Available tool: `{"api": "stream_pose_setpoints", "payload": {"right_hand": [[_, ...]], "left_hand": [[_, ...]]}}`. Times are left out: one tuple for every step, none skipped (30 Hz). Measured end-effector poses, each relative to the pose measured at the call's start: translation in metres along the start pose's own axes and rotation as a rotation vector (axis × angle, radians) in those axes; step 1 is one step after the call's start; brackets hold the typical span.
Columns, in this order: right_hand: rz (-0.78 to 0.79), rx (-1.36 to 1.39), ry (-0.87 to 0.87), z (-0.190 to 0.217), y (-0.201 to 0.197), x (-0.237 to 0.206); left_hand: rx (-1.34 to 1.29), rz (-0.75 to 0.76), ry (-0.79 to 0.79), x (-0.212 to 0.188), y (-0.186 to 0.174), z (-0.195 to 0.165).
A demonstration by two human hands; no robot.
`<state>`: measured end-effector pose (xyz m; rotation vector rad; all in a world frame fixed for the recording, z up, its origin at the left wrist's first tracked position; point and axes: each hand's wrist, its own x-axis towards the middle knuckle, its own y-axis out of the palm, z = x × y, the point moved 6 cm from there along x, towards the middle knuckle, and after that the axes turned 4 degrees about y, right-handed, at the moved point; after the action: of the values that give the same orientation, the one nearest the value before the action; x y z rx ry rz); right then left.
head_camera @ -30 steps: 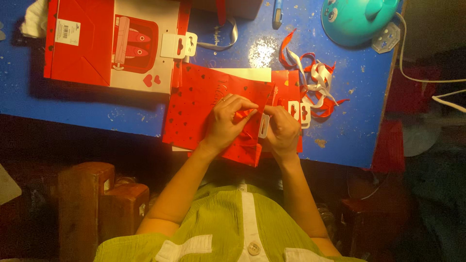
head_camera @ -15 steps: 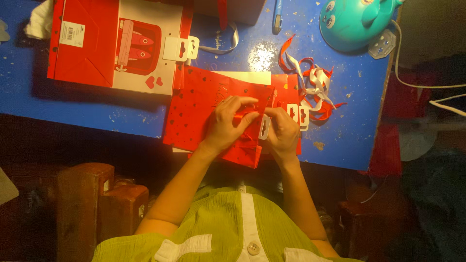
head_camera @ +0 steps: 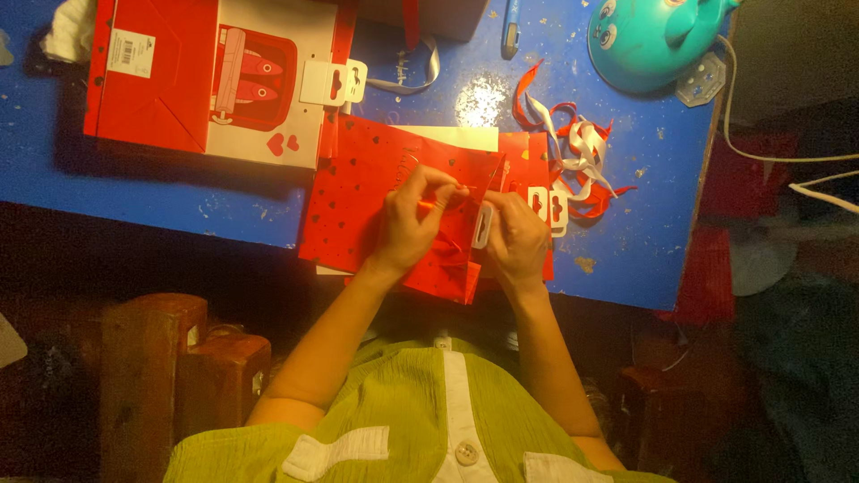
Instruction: The person attaches red ribbon handles to red paper gift bags, threading the ribbon ends through the bag's punched holes and knotting them by hand. Finished bags are set aside on the blue table while more bags are worked on one at a time.
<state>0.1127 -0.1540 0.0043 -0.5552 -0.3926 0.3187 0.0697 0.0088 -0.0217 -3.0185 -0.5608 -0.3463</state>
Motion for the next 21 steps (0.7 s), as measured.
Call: {"api": "stream_pose_setpoints", "payload": {"right_hand": [[-0.004, 0.035, 0.005, -0.001, -0.001, 0.0], [-0.009, 0.068, 0.009, -0.002, -0.003, 0.0], [0.027, 0.12, 0.053, -0.005, -0.003, 0.0], [0.064, 0.171, 0.1, -0.007, -0.003, 0.0], [0.104, 0.226, 0.149, -0.01, -0.002, -0.002], [0.095, 0.186, 0.087, -0.006, -0.004, -0.002], [0.088, 0.148, 0.023, -0.003, -0.005, -0.002], [0.08, 0.112, -0.045, 0.0, -0.006, -0.002], [0.097, 0.149, 0.023, -0.005, -0.004, -0.002], [0.114, 0.184, 0.085, -0.011, -0.003, -0.002], [0.132, 0.219, 0.147, -0.017, -0.001, -0.002], [0.114, 0.222, 0.147, -0.02, -0.001, 0.0], [0.095, 0.223, 0.15, -0.022, -0.001, 0.0], [0.076, 0.222, 0.155, -0.025, -0.002, 0.0], [0.078, 0.266, 0.22, -0.03, -0.001, 0.001], [0.076, 0.31, 0.286, -0.035, -0.001, 0.001], [0.076, 0.355, 0.352, -0.038, -0.001, 0.001], [0.054, 0.359, 0.355, -0.037, -0.004, 0.002], [0.032, 0.364, 0.356, -0.035, -0.008, 0.005], [0.01, 0.371, 0.355, -0.032, -0.013, 0.007], [-0.002, 0.443, 0.376, -0.029, -0.016, 0.007]], "left_hand": [[-0.036, -0.022, -0.044, 0.001, -0.002, 0.001], [-0.021, -0.048, -0.065, 0.002, -0.007, 0.0], [-0.017, -0.076, -0.09, 0.004, -0.014, -0.002], [0.004, -0.104, -0.1, 0.005, -0.023, -0.006], [0.053, -0.14, -0.082, 0.006, -0.034, -0.013], [0.104, -0.179, -0.068, 0.007, -0.047, -0.021], [0.158, -0.222, -0.049, 0.008, -0.061, -0.03], [0.251, -0.262, 0.006, 0.009, -0.075, -0.042], [0.342, -0.304, 0.06, 0.009, -0.088, -0.054], [0.425, -0.341, 0.116, 0.009, -0.098, -0.065], [0.564, -0.338, 0.203, 0.009, -0.103, -0.077], [0.706, -0.338, 0.286, 0.007, -0.105, -0.087], [0.842, -0.335, 0.364, 0.006, -0.103, -0.095], [0.871, -0.273, 0.351, 0.006, -0.097, -0.094], [0.897, -0.21, 0.342, 0.005, -0.088, -0.092], [0.923, -0.143, 0.336, 0.003, -0.078, -0.088], [0.85, -0.036, 0.347, 0.0, -0.064, -0.083], [0.777, 0.068, 0.354, -0.004, -0.049, -0.076], [0.703, 0.169, 0.363, -0.01, -0.034, -0.069], [0.63, 0.27, 0.373, -0.016, -0.02, -0.062], [0.591, 0.259, 0.372, -0.02, -0.015, -0.057]]}}
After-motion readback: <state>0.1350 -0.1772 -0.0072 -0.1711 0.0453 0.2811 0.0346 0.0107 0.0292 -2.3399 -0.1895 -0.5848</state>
